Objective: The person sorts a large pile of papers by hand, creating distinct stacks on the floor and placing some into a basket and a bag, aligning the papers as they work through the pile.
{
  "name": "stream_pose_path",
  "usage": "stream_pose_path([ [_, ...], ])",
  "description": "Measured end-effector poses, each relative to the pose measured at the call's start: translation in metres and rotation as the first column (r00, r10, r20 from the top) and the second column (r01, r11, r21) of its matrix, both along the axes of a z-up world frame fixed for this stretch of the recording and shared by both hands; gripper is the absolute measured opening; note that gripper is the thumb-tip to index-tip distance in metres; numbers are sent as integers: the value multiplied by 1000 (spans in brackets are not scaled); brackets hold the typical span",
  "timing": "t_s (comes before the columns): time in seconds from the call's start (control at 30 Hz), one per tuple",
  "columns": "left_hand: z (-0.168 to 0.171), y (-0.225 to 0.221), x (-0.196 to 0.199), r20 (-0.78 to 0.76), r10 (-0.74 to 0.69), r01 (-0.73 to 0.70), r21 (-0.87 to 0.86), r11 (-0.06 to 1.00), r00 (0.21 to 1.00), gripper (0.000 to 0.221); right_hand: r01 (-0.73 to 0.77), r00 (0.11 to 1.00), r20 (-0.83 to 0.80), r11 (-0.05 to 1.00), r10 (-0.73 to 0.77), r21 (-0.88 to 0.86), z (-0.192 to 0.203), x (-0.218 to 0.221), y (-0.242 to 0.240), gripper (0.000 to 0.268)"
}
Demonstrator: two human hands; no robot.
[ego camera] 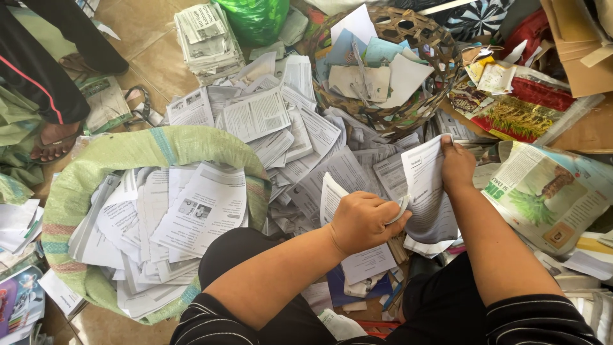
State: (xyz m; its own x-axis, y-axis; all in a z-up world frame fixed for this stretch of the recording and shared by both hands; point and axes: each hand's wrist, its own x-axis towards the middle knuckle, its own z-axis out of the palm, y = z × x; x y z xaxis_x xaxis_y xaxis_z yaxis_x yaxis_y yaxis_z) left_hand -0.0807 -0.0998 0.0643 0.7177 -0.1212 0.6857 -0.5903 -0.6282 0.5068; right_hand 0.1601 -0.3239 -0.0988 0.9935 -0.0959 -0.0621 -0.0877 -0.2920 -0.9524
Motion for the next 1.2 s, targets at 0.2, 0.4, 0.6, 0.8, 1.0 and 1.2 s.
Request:
stream_pose_path([
  [0.2, 8, 0, -8, 55, -2, 2, -4, 1000, 998, 40, 39, 974, 208, 829, 94, -558, -44, 36, -46, 52],
  [0.4, 10, 2, -12, 59, -14, 15, -23, 1000, 998, 41, 89, 996, 60, 910, -71, -404, -13, 22, -39, 56],
  [0.6, 12, 2, -19, 110, -47, 45, 24, 999, 993, 39, 140, 987, 17, 809, -159, -571, -26, 37, -58, 62],
  [0.8, 9, 0, -23, 100, -72, 70, 17, 997, 992, 35, 178, 981, 16, 869, -193, -461, -12, 25, -49, 56],
  [1.0, 13, -1, -30, 115, -72, 70, 25, 997, 991, 30, 218, 976, 72, 895, -207, -389, -43, 43, -71, 51],
  [1.2, 16, -2, -37, 114, -112, 109, 29, 994, 987, 32, 304, 947, 14, 887, -320, -347, -45, 48, -95, 51],
])
